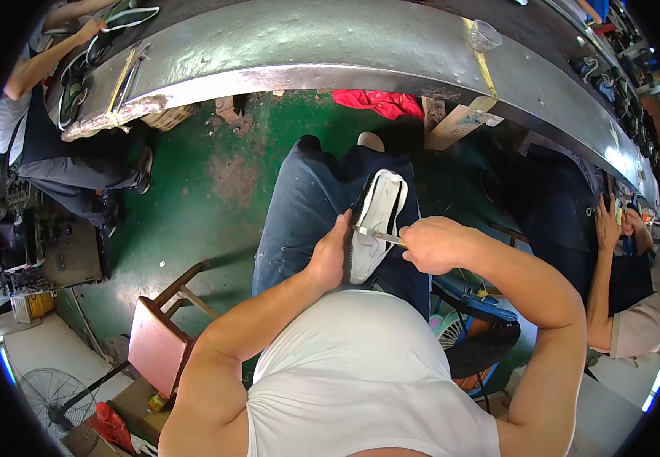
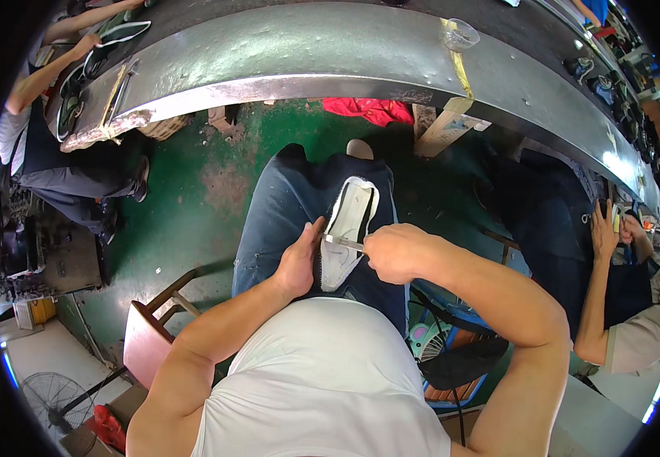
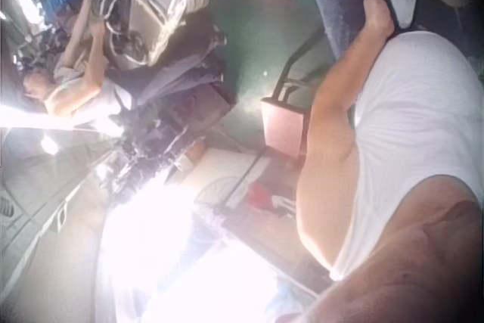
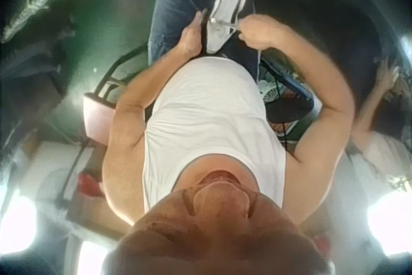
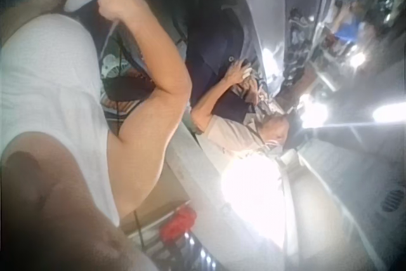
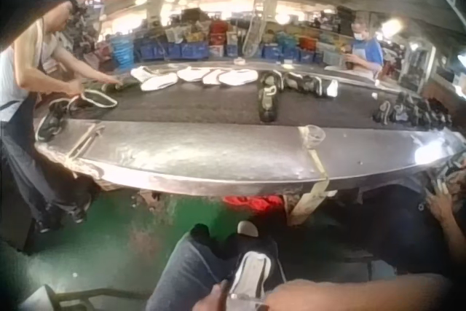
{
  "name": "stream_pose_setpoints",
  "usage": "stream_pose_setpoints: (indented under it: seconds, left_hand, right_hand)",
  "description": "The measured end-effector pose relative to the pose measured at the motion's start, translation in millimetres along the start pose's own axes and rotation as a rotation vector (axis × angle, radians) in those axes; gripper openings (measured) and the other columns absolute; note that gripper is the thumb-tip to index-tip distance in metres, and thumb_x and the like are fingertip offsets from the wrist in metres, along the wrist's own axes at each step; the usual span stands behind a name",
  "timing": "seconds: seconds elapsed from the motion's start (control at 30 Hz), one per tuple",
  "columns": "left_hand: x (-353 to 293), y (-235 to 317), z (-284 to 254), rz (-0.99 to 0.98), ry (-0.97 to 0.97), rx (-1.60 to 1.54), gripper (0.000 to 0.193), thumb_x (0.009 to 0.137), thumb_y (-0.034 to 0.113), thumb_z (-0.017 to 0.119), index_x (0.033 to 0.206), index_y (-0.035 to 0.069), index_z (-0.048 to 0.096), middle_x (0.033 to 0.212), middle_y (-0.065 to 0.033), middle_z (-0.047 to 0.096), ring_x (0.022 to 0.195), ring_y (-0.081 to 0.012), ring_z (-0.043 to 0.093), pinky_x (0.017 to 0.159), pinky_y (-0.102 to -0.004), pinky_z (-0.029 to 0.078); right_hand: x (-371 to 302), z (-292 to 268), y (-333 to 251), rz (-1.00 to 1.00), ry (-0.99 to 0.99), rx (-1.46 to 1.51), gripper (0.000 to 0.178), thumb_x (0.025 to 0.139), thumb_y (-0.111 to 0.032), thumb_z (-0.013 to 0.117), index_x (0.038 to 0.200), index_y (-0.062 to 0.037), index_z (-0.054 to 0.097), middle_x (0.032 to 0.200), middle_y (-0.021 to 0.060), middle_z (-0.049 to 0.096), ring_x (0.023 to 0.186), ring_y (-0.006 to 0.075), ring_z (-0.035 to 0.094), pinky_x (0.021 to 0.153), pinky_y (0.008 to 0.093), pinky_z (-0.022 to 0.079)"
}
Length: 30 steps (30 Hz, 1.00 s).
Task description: The person is trimming excess material and lasting shoe uppers at a factory conveyor belt.
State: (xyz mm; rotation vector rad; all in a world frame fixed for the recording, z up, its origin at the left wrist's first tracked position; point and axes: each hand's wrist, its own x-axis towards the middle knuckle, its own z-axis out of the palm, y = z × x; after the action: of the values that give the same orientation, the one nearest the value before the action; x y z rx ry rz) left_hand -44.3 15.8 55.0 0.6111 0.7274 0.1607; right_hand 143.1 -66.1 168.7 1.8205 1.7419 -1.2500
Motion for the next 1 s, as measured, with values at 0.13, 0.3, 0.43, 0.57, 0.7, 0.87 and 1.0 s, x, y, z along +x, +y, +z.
stream_pose_setpoints:
  seconds: [0.13,0.3,0.43,0.57,0.7,0.87,1.0]
  left_hand:
    - [20,-9,-9,-0.08,0.269,0.09,0.07,0.108,0.054,0.025,0.157,0.004,0.025,0.159,-0.0105,0.034,0.142,-0.0198,0.037,0.117,-0.0334,0.028]
    - [54,-27,-35,0.115,0.443,0.51,0.063,0.108,0.048,0.027,0.141,0.001,0.051,0.135,-0.023,0.058,0.127,-0.0326,0.055,0.107,-0.0359,0.04]
    - [56,-27,-37,0.281,0.501,0.852,0.057,0.109,0.04,0.03,0.128,-0.003,0.062,0.116,-0.0288,0.067,0.112,-0.041,0.064,0.097,-0.0404,0.048]
    - [46,-24,-24,0.466,0.418,0.998,0.05,0.108,0.035,0.033,0.132,0.0,0.06,0.116,-0.0305,0.065,0.112,-0.0457,0.061,0.097,-0.0454,0.049]
    - [40,-17,-20,0.482,0.316,1.032,0.047,0.107,0.03,0.039,0.143,0.002,0.049,0.13,-0.0295,0.059,0.113,-0.0466,0.06,0.098,-0.0456,0.05]
    - [39,-7,-22,0.552,0.055,1.524,0.056,0.104,0.027,0.045,0.156,0.022,0.028,0.157,-0.0276,0.028,0.094,-0.0474,0.067,0.084,-0.0482,0.057]
    - [39,7,-18,0.459,0.016,1.675,0.058,0.104,0.029,0.045,0.157,0.029,0.024,0.156,-0.0315,0.026,0.086,-0.046,0.069,0.078,-0.0479,0.059]
  right_hand:
    - [26,46,14,-0.031,0.197,0.157,0.025,0.092,-0.023,0.061,0.098,0.0016,0.064,0.088,0.0219,0.069,0.088,0.0407,0.067,0.075,0.0495,0.053]
    - [43,106,-5,-0.011,0.588,0.47,0.022,0.089,-0.021,0.065,0.093,-0.0012,0.057,0.088,0.024,0.066,0.084,0.0441,0.064,0.074,0.0515,0.051]
    - [24,84,10,-0.063,0.429,0.502,0.022,0.09,-0.018,0.064,0.098,-0.0001,0.056,0.091,0.0243,0.065,0.088,0.0444,0.064,0.077,0.0508,0.05]
    - [28,82,27,-0.025,0.682,0.217,0.027,0.091,-0.016,0.063,0.107,0.0046,0.053,0.099,0.027,0.065,0.092,0.0438,0.064,0.082,0.0494,0.051]
    - [36,77,29,0.111,0.682,0.219,0.033,0.092,-0.019,0.063,0.115,0.0041,0.056,0.101,0.0244,0.066,0.092,0.0412,0.065,0.083,0.0476,0.052]
    - [39,100,49,0.16,0.587,0.537,0.021,0.092,-0.023,0.064,0.094,-0.0019,0.062,0.086,0.0182,0.069,0.082,0.0407,0.066,0.076,0.0475,0.053]
    - [17,61,71,0.121,0.145,0.993,0.029,0.094,-0.026,0.062,0.098,0.0021,0.063,0.08,0.0217,0.066,0.072,0.0418,0.065,0.069,0.0461,0.052]
